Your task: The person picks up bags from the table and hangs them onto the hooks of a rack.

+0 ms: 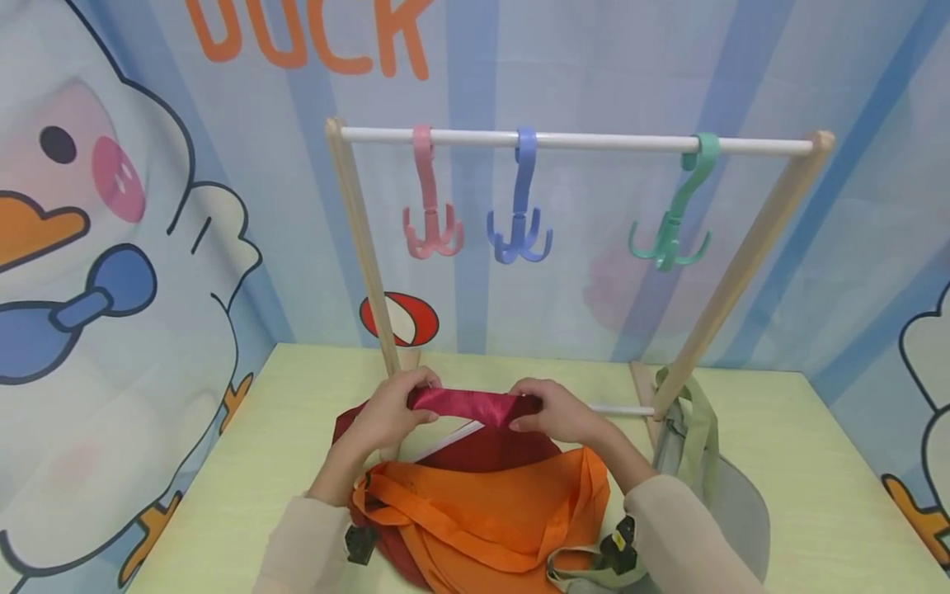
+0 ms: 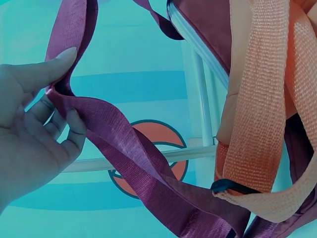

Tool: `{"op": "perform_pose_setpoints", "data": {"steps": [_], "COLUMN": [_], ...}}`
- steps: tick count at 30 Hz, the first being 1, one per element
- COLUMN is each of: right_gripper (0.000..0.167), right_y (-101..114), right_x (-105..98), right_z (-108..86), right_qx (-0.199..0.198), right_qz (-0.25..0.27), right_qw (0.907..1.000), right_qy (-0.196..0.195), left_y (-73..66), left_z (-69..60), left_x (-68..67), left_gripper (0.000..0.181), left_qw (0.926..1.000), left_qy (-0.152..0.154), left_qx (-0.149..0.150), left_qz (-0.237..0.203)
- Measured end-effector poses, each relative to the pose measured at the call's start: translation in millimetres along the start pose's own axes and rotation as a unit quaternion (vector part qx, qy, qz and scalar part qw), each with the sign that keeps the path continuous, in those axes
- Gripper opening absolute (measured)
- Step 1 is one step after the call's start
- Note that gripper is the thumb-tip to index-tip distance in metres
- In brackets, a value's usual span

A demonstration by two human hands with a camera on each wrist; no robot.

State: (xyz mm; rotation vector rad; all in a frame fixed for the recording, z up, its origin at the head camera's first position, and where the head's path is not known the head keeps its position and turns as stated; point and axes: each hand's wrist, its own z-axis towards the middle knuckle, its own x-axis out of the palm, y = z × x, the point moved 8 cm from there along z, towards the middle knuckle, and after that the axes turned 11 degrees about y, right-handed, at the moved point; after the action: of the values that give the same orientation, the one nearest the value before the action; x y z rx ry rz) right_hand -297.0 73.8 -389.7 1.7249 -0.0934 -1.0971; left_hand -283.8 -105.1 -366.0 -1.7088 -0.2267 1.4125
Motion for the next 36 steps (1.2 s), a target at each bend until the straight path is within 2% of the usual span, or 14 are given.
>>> {"op": "perform_pose_setpoints", "data": {"steps": [4,13,20,26,36], "right_gripper": [0.016,0.027,0.032,0.038,0.035], "right_y": [-0.2,0.4,10.2,16.3,22.8], "right_x": [-1.2,-7.6,-15.6,-19.7,-22.4], "right_z": [0.2,6.7,15.5,21.8,24.2], "right_qx": [-0.006,0.018,0.013,0.022,0.024], "right_qz": [-0.005,-0.012,-0.011,-0.008,0.003], "right_qw": [1.0,0.9996,0.9994,0.9991,0.9986], "right_qy": [-0.005,-0.015,-0.03,-0.036,-0.048], "left_y": [0.5,0.4,5.6,8.0,4.4], "left_z": [-0.7,-1.9,-3.7,-6.2,-9.6], "left_x": [-2.8,-13.3,-21.7,-30.9,-39.4], "left_gripper": [0.022,0.023,0.024,0.027,0.029], "left_qw": [1.0,0.9993,0.999,0.9977,0.9969], "left_qy": [-0.004,-0.025,-0.042,-0.063,-0.078], "left_qx": [0.005,0.002,-0.012,-0.02,-0.012], "left_qz": [0.001,0.026,0.009,0.013,0.0]}}
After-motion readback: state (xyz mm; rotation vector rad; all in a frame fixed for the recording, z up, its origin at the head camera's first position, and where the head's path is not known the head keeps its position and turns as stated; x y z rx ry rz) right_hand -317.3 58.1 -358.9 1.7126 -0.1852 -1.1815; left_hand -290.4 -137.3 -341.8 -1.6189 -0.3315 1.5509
